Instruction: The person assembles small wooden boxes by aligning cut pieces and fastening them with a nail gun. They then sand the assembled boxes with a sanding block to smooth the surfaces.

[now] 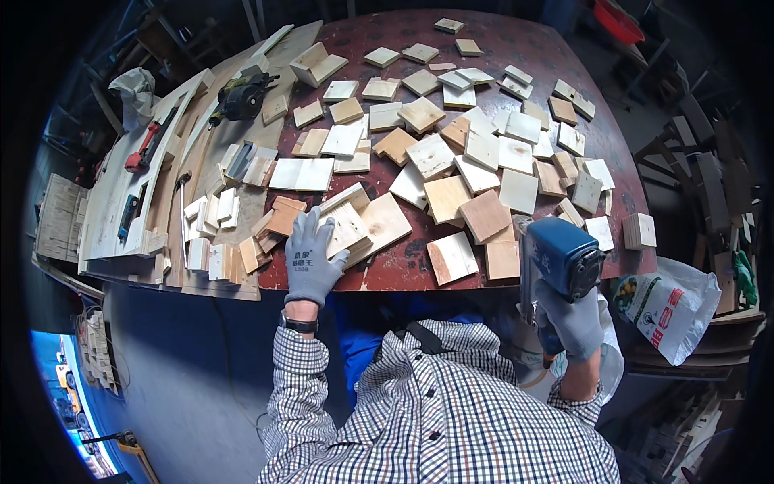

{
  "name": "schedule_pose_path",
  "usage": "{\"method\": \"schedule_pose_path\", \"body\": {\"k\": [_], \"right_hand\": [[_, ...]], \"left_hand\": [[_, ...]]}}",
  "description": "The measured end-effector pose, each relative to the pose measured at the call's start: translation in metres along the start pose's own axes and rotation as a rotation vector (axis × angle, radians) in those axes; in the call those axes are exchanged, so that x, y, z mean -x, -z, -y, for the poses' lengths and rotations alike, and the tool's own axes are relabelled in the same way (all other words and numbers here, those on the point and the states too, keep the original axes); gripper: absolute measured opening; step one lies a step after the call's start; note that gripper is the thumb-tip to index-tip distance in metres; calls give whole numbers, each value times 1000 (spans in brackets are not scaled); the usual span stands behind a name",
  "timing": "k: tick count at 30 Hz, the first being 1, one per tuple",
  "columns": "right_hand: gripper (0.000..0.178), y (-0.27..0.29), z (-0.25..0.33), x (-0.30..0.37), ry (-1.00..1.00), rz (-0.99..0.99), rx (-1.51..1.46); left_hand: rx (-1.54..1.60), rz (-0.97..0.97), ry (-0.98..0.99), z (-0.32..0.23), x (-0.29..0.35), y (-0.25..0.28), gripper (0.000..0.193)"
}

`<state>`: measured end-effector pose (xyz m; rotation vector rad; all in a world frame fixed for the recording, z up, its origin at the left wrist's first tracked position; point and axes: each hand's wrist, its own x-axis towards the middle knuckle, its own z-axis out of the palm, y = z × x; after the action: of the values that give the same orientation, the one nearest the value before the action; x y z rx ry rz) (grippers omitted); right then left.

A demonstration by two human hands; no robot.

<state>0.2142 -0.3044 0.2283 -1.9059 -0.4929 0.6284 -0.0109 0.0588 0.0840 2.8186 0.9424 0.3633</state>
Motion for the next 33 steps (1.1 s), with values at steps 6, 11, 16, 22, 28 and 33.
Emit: {"method": "schedule_pose_path", "body": {"k": [6, 11, 16, 22, 28, 33], "right_hand": [[30, -4, 9, 2, -145, 10, -13], [34, -7, 6, 2, -79, 11, 61], [37, -10, 19, 0, -152, 2, 54], [38, -13, 17, -6, -153, 57, 22], [44, -24, 27, -5, -176, 91, 86], [45, -23, 28, -11, -92, 169, 204]], "left_hand": [[45, -32, 31, 3, 3, -4, 74], [252, -123, 151, -2, 14, -16, 71], [278, -168, 162, -13, 20, -22, 52], [207, -155, 130, -5, 27, -39, 52], [252, -228, 109, -8, 31, -36, 74], [507, -510, 264, -15, 63, -58, 104]]}}
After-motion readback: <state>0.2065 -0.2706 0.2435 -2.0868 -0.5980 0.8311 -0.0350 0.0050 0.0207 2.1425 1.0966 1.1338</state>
